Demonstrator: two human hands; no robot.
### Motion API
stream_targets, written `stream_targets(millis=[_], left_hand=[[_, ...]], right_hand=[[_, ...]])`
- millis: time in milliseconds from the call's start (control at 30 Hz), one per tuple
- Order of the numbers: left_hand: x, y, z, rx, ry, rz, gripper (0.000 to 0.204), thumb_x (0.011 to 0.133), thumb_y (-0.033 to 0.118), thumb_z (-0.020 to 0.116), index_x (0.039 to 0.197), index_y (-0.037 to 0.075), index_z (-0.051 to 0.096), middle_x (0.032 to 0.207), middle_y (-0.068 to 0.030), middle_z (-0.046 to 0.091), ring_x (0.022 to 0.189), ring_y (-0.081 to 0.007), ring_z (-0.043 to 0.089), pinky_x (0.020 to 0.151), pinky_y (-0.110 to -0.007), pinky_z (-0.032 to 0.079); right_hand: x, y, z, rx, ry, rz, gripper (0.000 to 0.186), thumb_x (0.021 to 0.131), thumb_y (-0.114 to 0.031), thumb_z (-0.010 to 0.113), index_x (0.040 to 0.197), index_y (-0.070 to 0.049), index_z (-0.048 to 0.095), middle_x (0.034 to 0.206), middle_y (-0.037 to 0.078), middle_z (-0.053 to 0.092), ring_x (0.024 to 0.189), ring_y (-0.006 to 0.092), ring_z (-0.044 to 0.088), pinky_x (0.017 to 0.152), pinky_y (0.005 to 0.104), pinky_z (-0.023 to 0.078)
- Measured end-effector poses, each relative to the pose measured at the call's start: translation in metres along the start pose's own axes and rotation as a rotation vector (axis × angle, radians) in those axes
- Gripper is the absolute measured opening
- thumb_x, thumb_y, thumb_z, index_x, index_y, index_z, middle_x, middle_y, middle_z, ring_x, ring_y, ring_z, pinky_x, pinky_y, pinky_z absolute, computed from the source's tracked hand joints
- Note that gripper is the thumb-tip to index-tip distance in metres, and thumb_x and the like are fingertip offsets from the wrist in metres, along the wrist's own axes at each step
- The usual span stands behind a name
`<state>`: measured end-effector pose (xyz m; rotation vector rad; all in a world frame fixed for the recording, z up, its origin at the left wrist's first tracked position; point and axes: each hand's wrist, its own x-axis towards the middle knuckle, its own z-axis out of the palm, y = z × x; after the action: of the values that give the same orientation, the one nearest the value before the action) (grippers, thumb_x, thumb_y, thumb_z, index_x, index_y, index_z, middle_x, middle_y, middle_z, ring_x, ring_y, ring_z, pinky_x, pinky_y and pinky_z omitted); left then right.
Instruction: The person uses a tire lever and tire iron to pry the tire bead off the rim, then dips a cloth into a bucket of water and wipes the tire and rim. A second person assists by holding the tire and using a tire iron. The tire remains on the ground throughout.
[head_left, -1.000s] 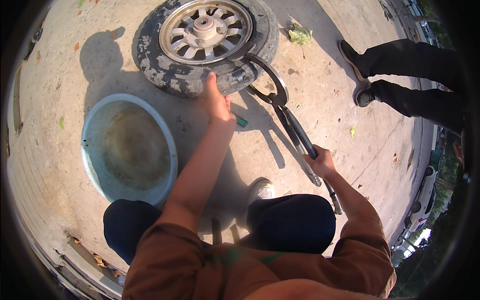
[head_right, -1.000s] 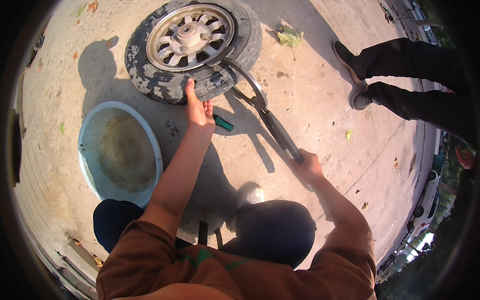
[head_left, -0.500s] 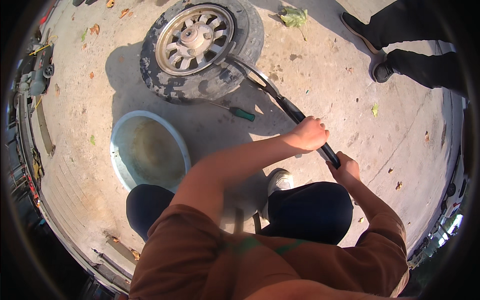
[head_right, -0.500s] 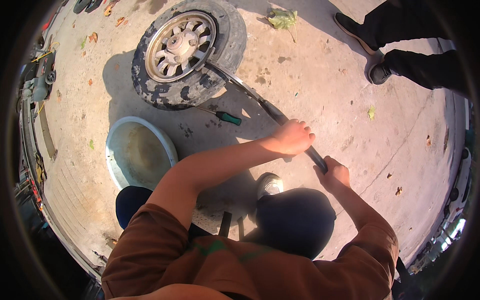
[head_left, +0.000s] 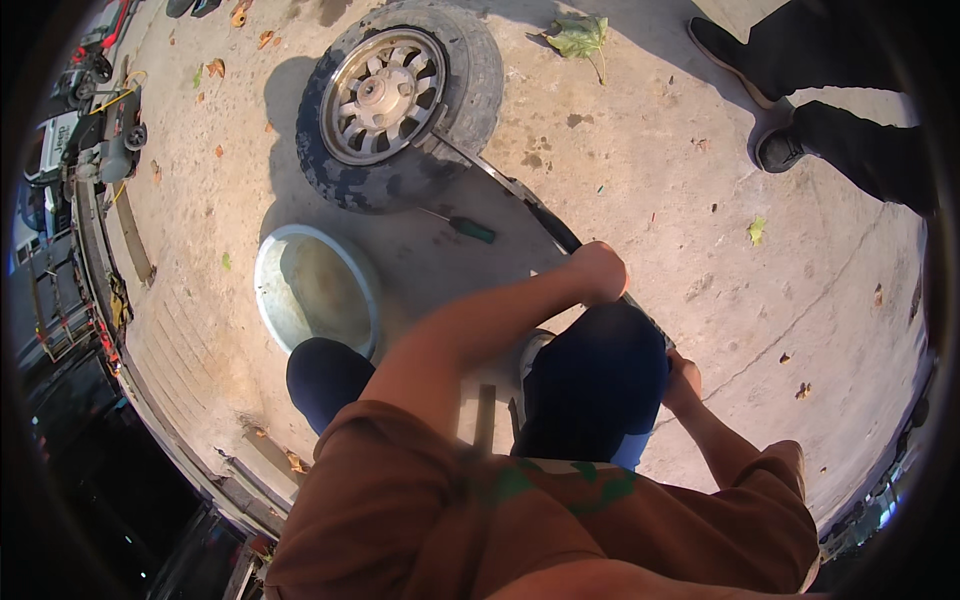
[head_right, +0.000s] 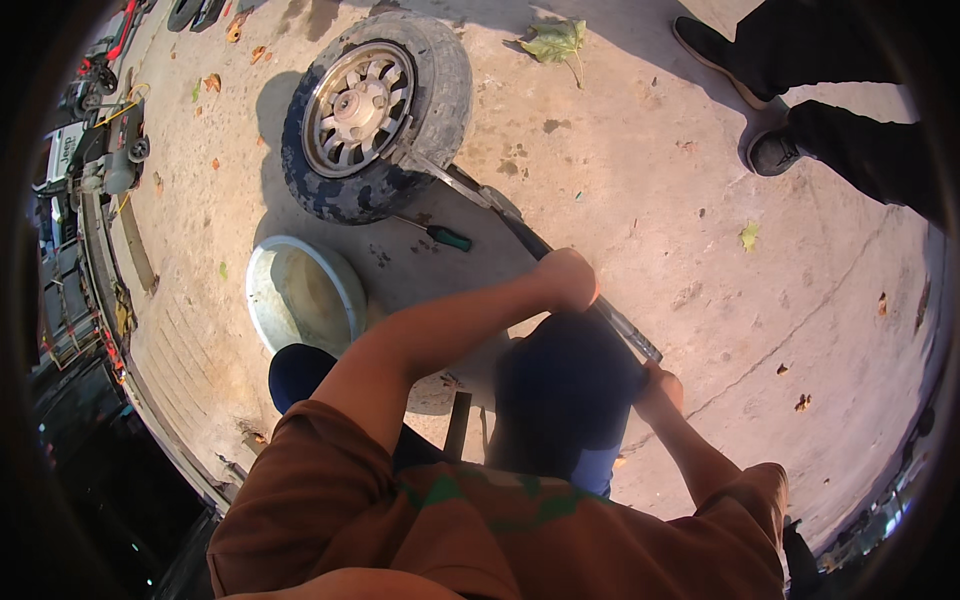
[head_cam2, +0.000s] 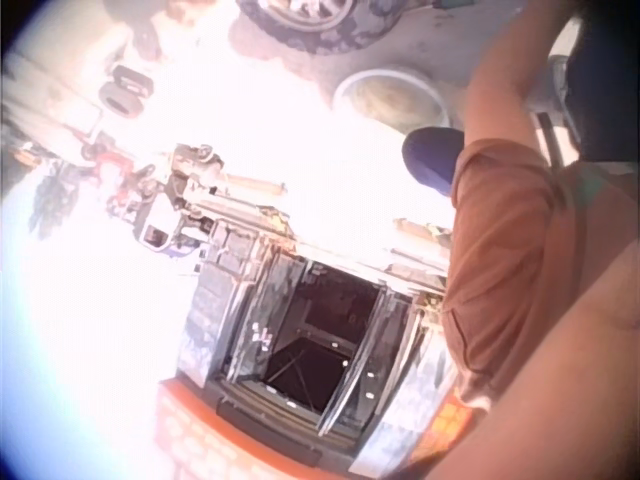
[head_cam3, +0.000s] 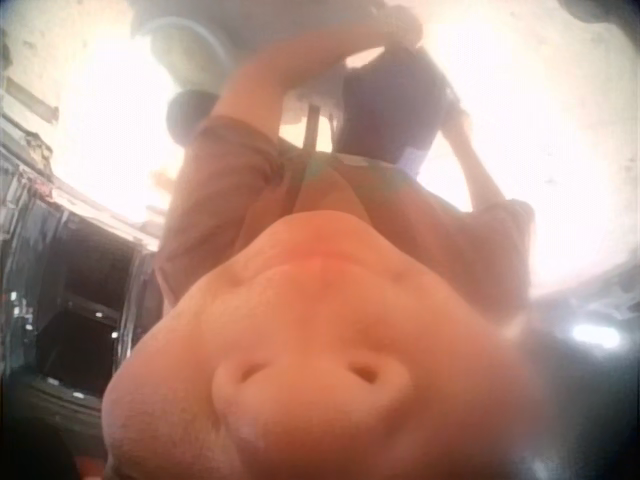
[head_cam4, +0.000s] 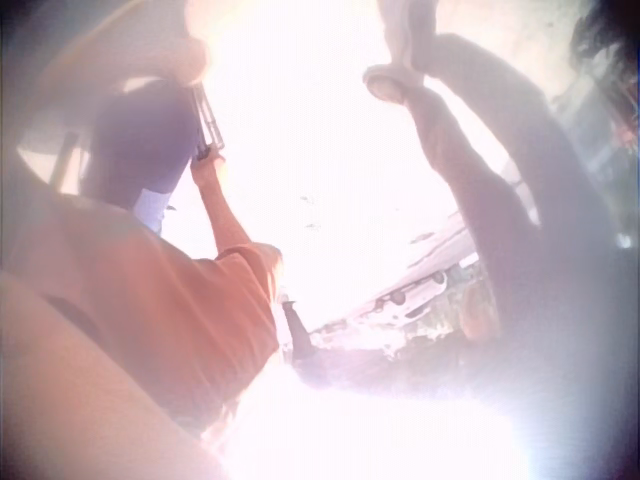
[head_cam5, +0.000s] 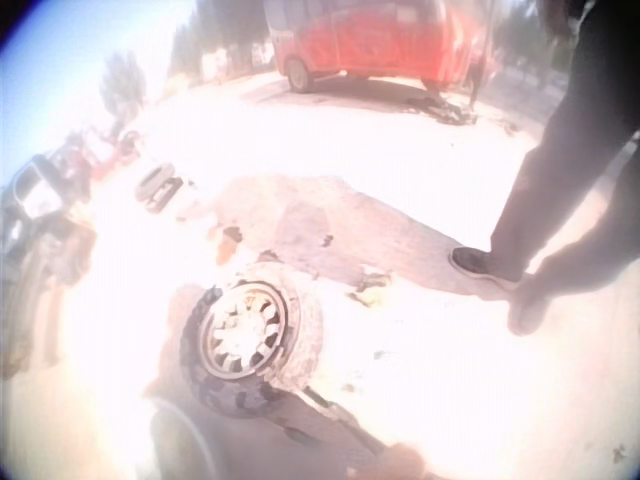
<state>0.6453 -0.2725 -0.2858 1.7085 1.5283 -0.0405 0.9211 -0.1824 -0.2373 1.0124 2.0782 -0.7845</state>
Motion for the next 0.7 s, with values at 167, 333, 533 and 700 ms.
stream_targets(millis=[167, 333, 533, 700], left_hand=[[0.003, 0.0, 0.015, -0.055, -0.055, -0.069, 0.021, 0.081, 0.023, 0.055, 0.077, 0.011, 0.073, 0.078, -0.0103, 0.07, 0.077, -0.0297, 0.068, 0.065, -0.043, 0.051], [0.012, -0.007, 0.036, -0.057, -0.102, -0.145, 0.027, 0.083, 0.032, 0.054, 0.084, 0.013, 0.073, 0.086, -0.0124, 0.071, 0.083, -0.0321, 0.068, 0.069, -0.041, 0.052], [0.007, -0.018, 0.057, -0.07, 0.097, -0.075, 0.025, 0.082, 0.031, 0.054, 0.081, 0.013, 0.072, 0.084, -0.0118, 0.071, 0.08, -0.0306, 0.068, 0.067, -0.041, 0.052], [-0.001, 0.001, 0.038, 0.16, -0.002, -0.091, 0.023, 0.079, 0.032, 0.058, 0.075, 0.013, 0.07, 0.081, -0.0106, 0.07, 0.082, -0.0282, 0.068, 0.07, -0.04, 0.053]], right_hand=[[0.009, 0.017, 0.03, -0.045, -0.01, -0.077, 0.024, 0.082, -0.031, 0.064, 0.087, -0.01, 0.054, 0.075, 0.021, 0.064, 0.077, 0.0423, 0.063, 0.066, 0.0492, 0.049], [0.006, 0.011, 0.031, -0.085, 0.002, -0.107, 0.013, 0.087, -0.023, 0.055, 0.088, -0.01, 0.053, 0.073, 0.017, 0.065, 0.072, 0.0388, 0.065, 0.066, 0.0492, 0.051], [0.003, 0.002, 0.025, 0.021, -0.068, 0.001, 0.025, 0.087, -0.032, 0.054, 0.095, -0.008, 0.056, 0.087, 0.021, 0.067, 0.088, 0.0399, 0.065, 0.077, 0.0471, 0.051], [0.011, 0.033, 0.06, 0.144, 0.065, 0.077, 0.042, 0.089, -0.04, 0.05, 0.092, -0.003, 0.068, 0.094, 0.024, 0.067, 0.094, 0.0424, 0.064, 0.076, 0.0482, 0.052]])
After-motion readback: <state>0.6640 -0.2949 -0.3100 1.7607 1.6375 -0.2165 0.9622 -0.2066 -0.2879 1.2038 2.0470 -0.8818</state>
